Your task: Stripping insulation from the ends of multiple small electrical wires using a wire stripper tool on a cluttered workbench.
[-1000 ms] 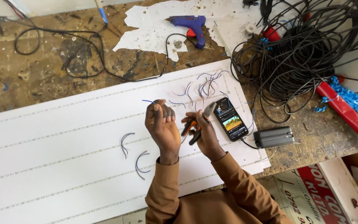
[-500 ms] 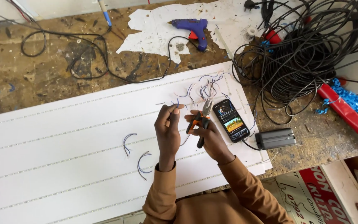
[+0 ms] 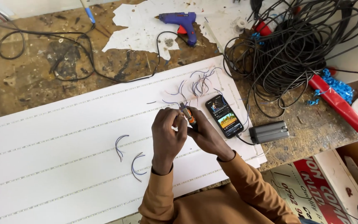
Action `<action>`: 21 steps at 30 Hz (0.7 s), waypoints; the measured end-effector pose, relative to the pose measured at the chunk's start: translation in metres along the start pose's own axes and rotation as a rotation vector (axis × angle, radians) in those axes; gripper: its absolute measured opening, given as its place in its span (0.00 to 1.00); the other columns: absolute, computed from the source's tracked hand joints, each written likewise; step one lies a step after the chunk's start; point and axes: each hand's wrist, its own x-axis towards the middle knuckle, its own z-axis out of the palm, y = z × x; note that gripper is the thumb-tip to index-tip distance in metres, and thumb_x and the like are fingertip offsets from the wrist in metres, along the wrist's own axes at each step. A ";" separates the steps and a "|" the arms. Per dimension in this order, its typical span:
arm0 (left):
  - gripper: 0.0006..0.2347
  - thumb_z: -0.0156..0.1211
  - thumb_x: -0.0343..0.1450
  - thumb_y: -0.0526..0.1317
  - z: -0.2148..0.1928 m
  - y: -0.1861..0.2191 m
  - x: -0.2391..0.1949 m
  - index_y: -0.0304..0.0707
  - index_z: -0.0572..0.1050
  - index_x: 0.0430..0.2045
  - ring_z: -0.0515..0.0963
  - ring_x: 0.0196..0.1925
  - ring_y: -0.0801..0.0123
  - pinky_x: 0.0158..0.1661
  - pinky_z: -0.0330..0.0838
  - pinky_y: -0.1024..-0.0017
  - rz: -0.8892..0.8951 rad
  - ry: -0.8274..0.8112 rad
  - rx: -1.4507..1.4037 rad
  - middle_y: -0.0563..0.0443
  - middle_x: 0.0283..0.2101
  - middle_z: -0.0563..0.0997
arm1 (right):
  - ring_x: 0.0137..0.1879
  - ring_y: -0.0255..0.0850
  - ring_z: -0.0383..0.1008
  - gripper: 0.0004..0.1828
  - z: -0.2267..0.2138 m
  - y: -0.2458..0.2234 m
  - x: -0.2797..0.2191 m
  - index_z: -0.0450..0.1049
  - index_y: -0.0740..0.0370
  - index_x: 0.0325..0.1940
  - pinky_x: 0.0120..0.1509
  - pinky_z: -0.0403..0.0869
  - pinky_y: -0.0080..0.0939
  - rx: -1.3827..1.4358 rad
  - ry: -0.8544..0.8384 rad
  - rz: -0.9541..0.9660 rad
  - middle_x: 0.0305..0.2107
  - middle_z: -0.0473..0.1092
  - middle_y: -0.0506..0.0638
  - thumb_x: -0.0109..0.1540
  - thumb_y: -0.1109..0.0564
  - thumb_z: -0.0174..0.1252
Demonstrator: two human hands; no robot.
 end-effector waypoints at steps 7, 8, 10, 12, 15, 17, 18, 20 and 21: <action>0.07 0.59 0.72 0.33 -0.019 0.012 0.004 0.36 0.78 0.22 0.71 0.24 0.58 0.31 0.75 0.67 -0.018 -0.076 0.030 0.51 0.18 0.64 | 0.57 0.60 0.76 0.39 0.016 0.037 -0.002 0.65 0.60 0.83 0.60 0.76 0.66 0.015 -0.072 0.024 0.52 0.73 0.69 0.67 0.61 0.66; 0.06 0.60 0.72 0.32 -0.021 0.010 0.001 0.35 0.78 0.23 0.73 0.27 0.56 0.33 0.75 0.65 0.024 -0.084 0.068 0.51 0.20 0.65 | 0.57 0.63 0.76 0.37 0.016 0.034 -0.002 0.66 0.62 0.81 0.59 0.76 0.68 0.006 -0.073 -0.003 0.51 0.72 0.71 0.67 0.61 0.66; 0.05 0.61 0.71 0.32 -0.023 0.007 0.003 0.35 0.79 0.24 0.74 0.29 0.54 0.36 0.76 0.63 0.084 -0.096 0.098 0.50 0.23 0.67 | 0.56 0.67 0.76 0.34 0.015 0.038 0.000 0.67 0.65 0.79 0.59 0.75 0.71 -0.004 -0.058 -0.037 0.49 0.72 0.72 0.68 0.61 0.66; 0.07 0.59 0.73 0.33 -0.028 0.007 0.004 0.38 0.78 0.23 0.72 0.33 0.60 0.42 0.76 0.64 0.093 -0.158 0.123 0.54 0.27 0.67 | 0.56 0.76 0.78 0.38 0.019 0.054 0.000 0.64 0.62 0.82 0.59 0.75 0.73 -0.035 -0.081 -0.007 0.49 0.73 0.74 0.67 0.59 0.67; 0.06 0.60 0.72 0.33 -0.034 0.010 0.005 0.37 0.78 0.24 0.72 0.38 0.57 0.42 0.76 0.60 0.116 -0.207 0.156 0.54 0.32 0.66 | 0.54 0.79 0.77 0.47 0.016 0.000 -0.010 0.55 0.62 0.88 0.58 0.73 0.76 -0.036 -0.104 -0.007 0.48 0.73 0.77 0.66 0.62 0.65; 0.05 0.60 0.72 0.33 -0.036 0.001 0.001 0.36 0.78 0.24 0.72 0.39 0.56 0.44 0.76 0.60 0.129 -0.231 0.180 0.53 0.34 0.66 | 0.53 0.78 0.78 0.47 0.015 0.004 -0.012 0.55 0.62 0.88 0.58 0.74 0.76 -0.066 -0.123 0.002 0.47 0.74 0.76 0.66 0.62 0.66; 0.05 0.60 0.72 0.33 -0.037 -0.003 -0.002 0.36 0.79 0.25 0.72 0.41 0.55 0.46 0.76 0.60 0.138 -0.254 0.207 0.52 0.35 0.67 | 0.52 0.77 0.79 0.47 0.015 0.007 -0.013 0.55 0.61 0.88 0.57 0.74 0.75 -0.095 -0.146 0.012 0.46 0.75 0.74 0.66 0.61 0.66; 0.05 0.62 0.72 0.34 -0.039 -0.011 -0.005 0.35 0.79 0.25 0.73 0.43 0.53 0.46 0.75 0.58 0.145 -0.273 0.242 0.51 0.37 0.67 | 0.50 0.72 0.80 0.41 0.020 0.034 -0.010 0.61 0.59 0.84 0.55 0.75 0.71 -0.116 -0.158 0.028 0.44 0.75 0.71 0.67 0.60 0.66; 0.05 0.63 0.72 0.35 -0.041 -0.013 -0.010 0.35 0.79 0.26 0.73 0.45 0.50 0.47 0.74 0.57 0.155 -0.306 0.270 0.50 0.38 0.67 | 0.48 0.67 0.82 0.35 0.024 0.048 -0.014 0.68 0.57 0.79 0.53 0.76 0.67 -0.132 -0.159 0.052 0.41 0.76 0.67 0.67 0.58 0.67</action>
